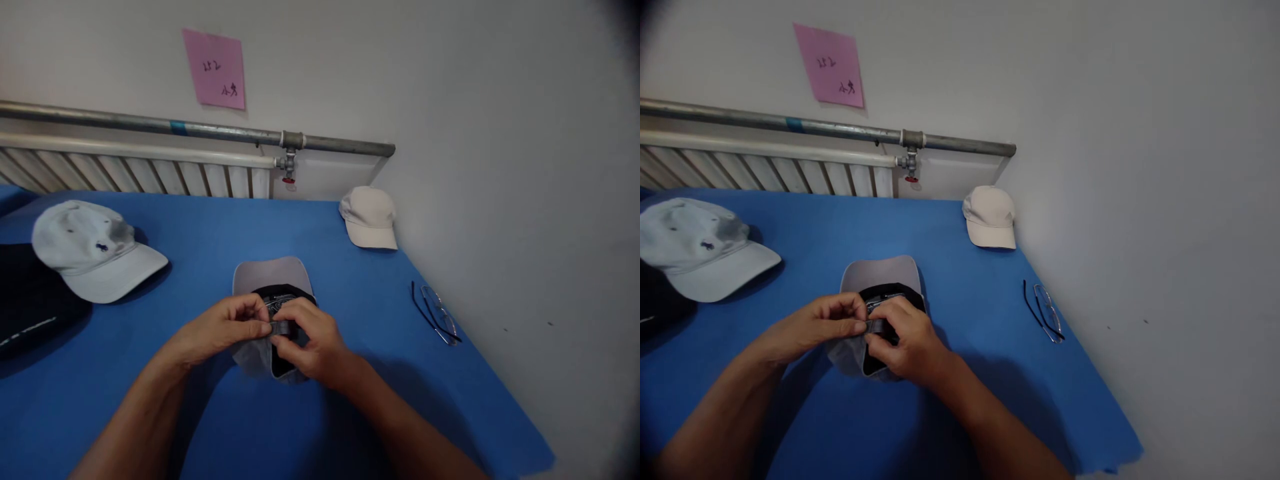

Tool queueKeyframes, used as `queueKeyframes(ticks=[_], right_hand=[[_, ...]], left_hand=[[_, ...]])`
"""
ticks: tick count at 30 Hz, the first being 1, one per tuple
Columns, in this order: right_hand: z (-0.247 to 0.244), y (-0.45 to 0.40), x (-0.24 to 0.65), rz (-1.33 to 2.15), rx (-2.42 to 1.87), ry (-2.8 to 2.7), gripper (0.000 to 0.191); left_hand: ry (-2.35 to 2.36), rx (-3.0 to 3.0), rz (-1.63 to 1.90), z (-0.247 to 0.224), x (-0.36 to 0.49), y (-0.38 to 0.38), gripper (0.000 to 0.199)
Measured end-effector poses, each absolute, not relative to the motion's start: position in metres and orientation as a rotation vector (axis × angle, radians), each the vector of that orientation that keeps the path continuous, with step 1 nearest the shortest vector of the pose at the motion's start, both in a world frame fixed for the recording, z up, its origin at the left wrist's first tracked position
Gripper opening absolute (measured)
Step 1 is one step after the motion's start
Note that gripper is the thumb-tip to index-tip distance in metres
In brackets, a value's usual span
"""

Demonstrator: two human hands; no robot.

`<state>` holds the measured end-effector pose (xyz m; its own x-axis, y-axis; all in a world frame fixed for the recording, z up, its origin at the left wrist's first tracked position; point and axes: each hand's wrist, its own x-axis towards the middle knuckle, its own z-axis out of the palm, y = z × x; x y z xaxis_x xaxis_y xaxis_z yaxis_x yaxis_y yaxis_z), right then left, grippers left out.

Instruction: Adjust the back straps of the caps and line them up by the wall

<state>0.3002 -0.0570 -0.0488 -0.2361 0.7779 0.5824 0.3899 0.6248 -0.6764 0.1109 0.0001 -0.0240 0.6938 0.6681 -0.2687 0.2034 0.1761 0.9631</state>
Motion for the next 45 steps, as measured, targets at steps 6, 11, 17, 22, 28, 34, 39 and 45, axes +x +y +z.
queueKeyframes(ticks=[6,11,17,22,28,34,39,45], right_hand=[[-0.051,-0.056,0.301,0.466,-0.954,-1.863,0.02],[-0.052,-0.056,0.301,0.516,-0.989,-1.855,0.02],[-0.052,-0.057,0.3,0.537,-0.998,-1.84,0.02],[-0.043,-0.057,0.304,0.706,-0.95,-1.866,0.019],[-0.036,-0.054,0.314,0.782,-1.08,-1.701,0.015],[-0.033,-0.057,0.309,0.935,-1.061,-1.87,0.021],[-0.032,-0.058,0.305,1.169,-1.111,-1.615,0.011],[-0.033,-0.058,0.304,1.235,-1.126,-1.496,0.01]], left_hand=[[0.821,1.424,0.354,-0.021,0.111,-0.001,0.025],[0.859,1.405,0.374,-0.017,0.112,-0.002,0.023],[0.88,1.377,0.36,-0.02,0.111,-0.001,0.022],[0.767,1.435,0.243,-0.023,0.107,0.002,0.027],[0.66,1.348,0.383,-0.021,0.1,0.002,0.019],[0.645,1.333,0.382,-0.022,0.099,0.001,0.015],[0.56,1.338,0.376,-0.021,0.099,0.0,0.018],[0.654,1.565,0.348,-0.014,0.108,-0.01,0.033]])
